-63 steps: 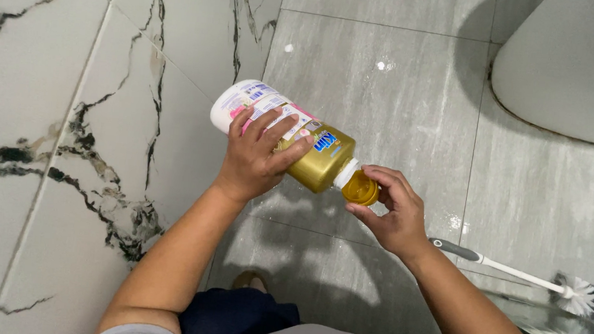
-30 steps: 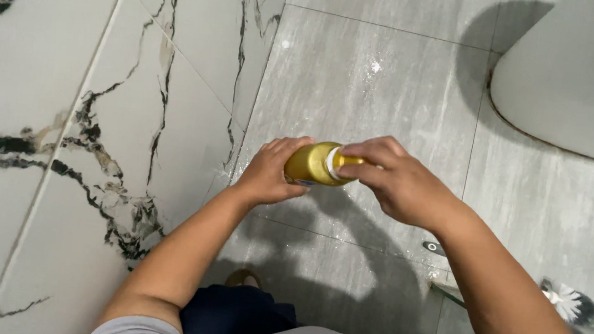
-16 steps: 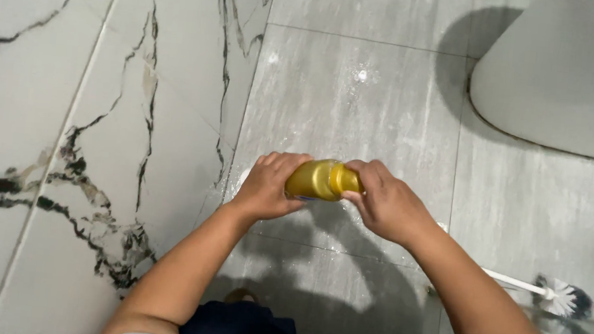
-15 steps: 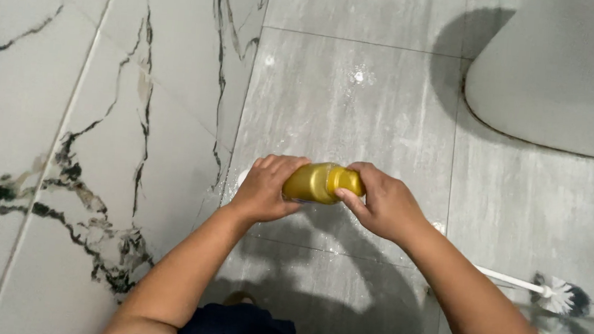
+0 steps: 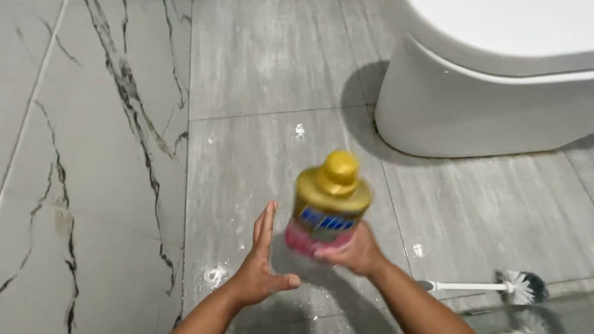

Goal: Cleaning the bathroom floor using a scrub brush and cleaning solution.

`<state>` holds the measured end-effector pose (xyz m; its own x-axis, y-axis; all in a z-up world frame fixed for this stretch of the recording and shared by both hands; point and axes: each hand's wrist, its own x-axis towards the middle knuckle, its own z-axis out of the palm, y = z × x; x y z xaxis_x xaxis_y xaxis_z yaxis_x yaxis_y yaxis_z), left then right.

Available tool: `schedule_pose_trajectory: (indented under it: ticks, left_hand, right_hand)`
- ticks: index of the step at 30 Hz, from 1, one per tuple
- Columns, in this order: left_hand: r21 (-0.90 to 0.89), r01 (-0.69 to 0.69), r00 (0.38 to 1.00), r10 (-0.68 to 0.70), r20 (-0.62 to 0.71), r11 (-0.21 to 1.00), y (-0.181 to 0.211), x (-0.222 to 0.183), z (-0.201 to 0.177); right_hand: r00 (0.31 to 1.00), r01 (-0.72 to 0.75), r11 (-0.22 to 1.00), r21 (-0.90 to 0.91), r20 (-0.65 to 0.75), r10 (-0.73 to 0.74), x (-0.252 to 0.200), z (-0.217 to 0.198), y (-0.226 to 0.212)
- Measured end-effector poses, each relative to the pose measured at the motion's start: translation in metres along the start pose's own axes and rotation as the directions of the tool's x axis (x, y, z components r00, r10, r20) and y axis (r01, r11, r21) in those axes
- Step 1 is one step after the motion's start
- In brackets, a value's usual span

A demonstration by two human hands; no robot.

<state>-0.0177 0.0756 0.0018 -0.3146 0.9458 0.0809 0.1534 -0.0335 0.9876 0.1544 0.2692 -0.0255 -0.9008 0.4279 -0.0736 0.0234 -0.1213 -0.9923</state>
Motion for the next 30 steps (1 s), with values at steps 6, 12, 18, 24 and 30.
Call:
schedule_pose_trajectory:
  ticks: [6,12,18,24,30]
  left_hand:
    - [0.067,0.306,0.952,-0.307,-0.001,0.950,-0.024,0.003,-0.006]
    - [0.200,0.345,0.938,-0.338,-0.071,0.917,-0.043,-0.004,-0.012]
    - [0.232,0.389,0.920,-0.388,-0.054,0.891,-0.065,-0.005,-0.011]
    - [0.250,0.280,0.960,-0.268,-0.082,0.927,-0.108,0.004,-0.006]
    - [0.209,0.346,0.923,-0.293,-0.248,0.915,-0.147,-0.001,-0.012]
  right_hand:
    - [0.431,0.455,0.546,-0.703,-0.363,-0.826,0.113,-0.152,-0.152]
    - [0.296,0.004,0.608,-0.794,-0.580,-0.759,0.162,-0.264,-0.211]
    - [0.372,-0.220,0.571,-0.791,-0.609,-0.700,0.172,-0.348,-0.176]
    - [0.034,-0.279,0.752,-0.597,-0.789,-0.614,0.102,-0.287,-0.021]
    - [-0.051,-0.947,0.284,0.148,-0.945,0.324,-0.067,-0.142,0.233]
